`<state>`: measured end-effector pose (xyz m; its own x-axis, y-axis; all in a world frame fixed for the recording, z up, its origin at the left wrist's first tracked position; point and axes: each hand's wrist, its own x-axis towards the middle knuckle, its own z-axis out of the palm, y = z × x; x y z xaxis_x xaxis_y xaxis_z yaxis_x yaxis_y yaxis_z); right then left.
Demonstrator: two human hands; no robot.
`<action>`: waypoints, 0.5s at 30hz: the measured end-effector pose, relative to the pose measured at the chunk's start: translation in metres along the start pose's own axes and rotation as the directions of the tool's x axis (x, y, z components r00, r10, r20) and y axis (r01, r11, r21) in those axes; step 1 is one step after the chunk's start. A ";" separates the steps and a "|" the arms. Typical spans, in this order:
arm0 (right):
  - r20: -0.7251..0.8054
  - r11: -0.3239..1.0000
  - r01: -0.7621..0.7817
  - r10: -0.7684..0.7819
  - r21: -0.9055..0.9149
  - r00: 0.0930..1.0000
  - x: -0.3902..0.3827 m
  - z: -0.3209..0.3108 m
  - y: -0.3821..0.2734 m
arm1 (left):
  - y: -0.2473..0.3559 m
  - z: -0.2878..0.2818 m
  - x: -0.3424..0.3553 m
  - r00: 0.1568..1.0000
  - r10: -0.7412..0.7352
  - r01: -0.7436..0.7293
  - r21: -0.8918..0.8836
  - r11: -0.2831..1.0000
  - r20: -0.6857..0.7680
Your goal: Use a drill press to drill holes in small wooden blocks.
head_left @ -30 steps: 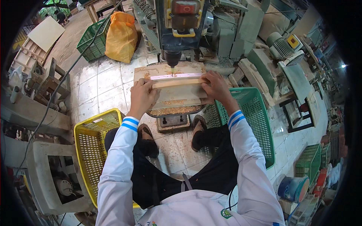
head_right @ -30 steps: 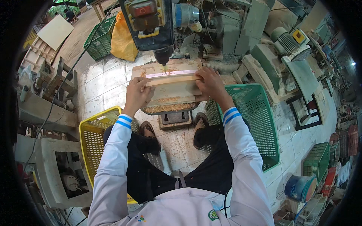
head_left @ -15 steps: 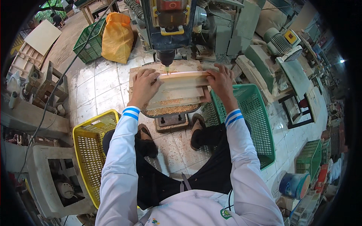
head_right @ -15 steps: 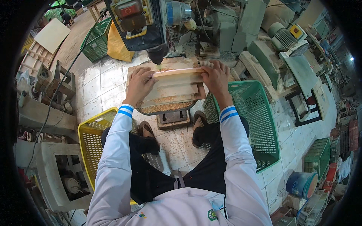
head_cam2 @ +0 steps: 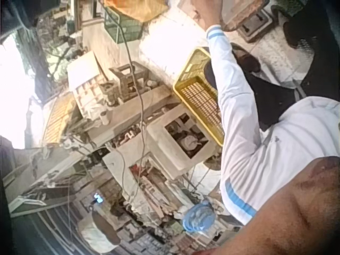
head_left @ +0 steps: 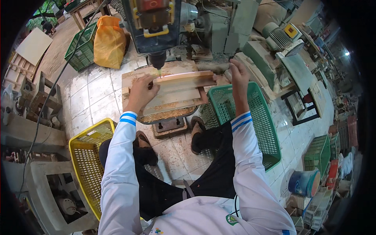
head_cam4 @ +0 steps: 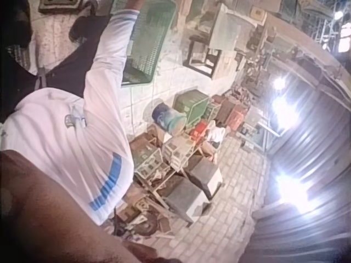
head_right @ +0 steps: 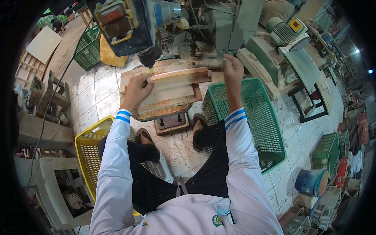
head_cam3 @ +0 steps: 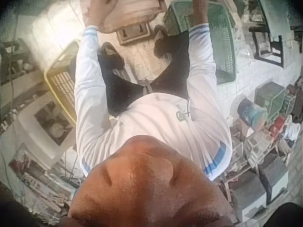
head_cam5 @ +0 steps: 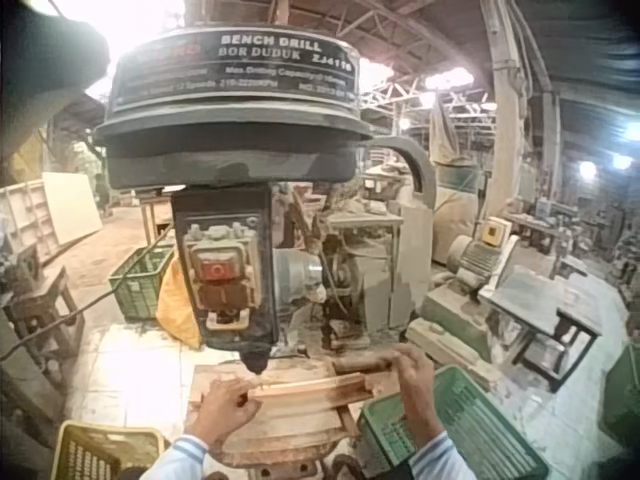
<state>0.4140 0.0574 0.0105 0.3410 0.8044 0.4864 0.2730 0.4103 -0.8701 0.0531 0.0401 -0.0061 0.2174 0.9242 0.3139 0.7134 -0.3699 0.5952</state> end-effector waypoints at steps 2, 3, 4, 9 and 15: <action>-0.045 0.995 -0.093 0.095 0.045 0.994 0.002 -0.013 -0.001 | 0.000 0.001 0.001 1.000 -0.004 0.003 0.077 0.997 0.009; -0.098 0.983 -0.150 0.160 0.108 0.982 0.002 -0.018 -0.001 | -0.002 0.001 0.001 0.999 0.042 -0.042 0.129 0.991 0.000; -0.098 0.983 -0.149 0.159 0.108 0.982 0.003 -0.020 -0.002 | -0.003 0.003 0.001 1.000 0.025 -0.025 0.141 0.990 0.004; -0.066 0.996 -0.003 0.008 0.085 0.998 0.004 -0.007 -0.022 | -0.007 0.004 -0.003 0.984 0.134 -0.122 0.107 0.987 -0.119; 0.064 0.977 0.180 -0.188 0.113 0.980 0.053 0.026 -0.118 | -0.001 0.004 -0.006 0.995 0.027 -0.013 0.150 0.989 -0.093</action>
<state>0.3761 0.0624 0.1369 0.2254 0.7388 0.6351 0.2266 0.5942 -0.7717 0.0540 0.0357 -0.0116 0.1739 0.9011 0.3973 0.8024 -0.3635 0.4732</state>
